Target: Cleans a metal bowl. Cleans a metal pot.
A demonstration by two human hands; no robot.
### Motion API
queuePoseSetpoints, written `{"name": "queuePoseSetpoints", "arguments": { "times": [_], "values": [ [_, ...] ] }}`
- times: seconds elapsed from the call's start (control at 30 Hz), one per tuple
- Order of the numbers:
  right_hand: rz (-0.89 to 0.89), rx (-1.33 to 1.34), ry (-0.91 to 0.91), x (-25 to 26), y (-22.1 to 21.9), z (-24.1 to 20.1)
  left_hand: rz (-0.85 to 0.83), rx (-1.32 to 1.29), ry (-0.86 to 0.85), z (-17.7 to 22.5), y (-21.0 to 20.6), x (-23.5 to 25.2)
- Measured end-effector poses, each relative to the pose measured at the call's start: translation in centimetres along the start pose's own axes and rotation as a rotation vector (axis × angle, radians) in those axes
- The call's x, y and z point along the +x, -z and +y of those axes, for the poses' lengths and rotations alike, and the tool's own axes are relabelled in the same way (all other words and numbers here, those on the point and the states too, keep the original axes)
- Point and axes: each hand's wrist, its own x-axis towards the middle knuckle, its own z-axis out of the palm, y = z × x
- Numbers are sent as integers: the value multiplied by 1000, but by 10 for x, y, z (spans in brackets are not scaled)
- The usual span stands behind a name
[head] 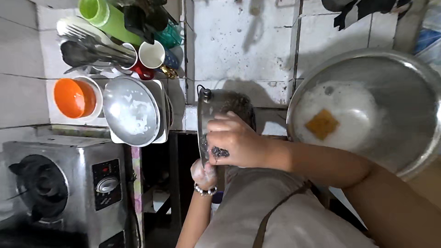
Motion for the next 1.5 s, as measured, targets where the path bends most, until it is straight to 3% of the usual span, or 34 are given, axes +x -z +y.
{"name": "queuePoseSetpoints", "arguments": {
  "times": [0.07,0.17,0.2,0.27,0.37,0.43,0.53,0.7,0.83,0.9,1.0,1.07,1.2,1.3,1.4,1.5],
  "values": [
    [-5,49,-64,12,13,16,-32,42,-38,-3,2,5],
    [46,140,-392,29,36,57,-59,22,-26,-4,7,6],
    [64,113,-415,28,36,57,-78,-28,22,-1,7,11],
    [61,41,-270,10,20,23,-185,-124,207,16,13,29],
    [134,-73,-19,-18,-6,-4,-412,3,414,48,21,68],
    [202,-2,-105,-13,13,16,-423,52,377,54,12,83],
    [298,58,-301,-3,33,39,-311,28,260,42,-3,84],
    [173,79,-137,-20,11,12,-302,-68,79,13,9,75],
    [243,143,-412,-7,43,58,-174,-72,88,9,11,53],
    [270,128,-327,-14,29,41,-141,-57,47,4,12,46],
    [149,53,-27,-36,-12,1,-128,-67,34,0,16,35],
    [135,68,15,-32,-8,8,-117,-79,28,-2,13,34],
    [201,249,-346,-5,36,69,7,-10,-43,-8,7,16],
    [200,276,-417,1,36,77,68,21,-128,-29,9,-7],
    [168,255,-370,-7,29,58,11,-68,-74,-42,17,-16],
    [165,146,-328,-16,37,54,-180,-68,63,-13,34,21]
  ]
}}
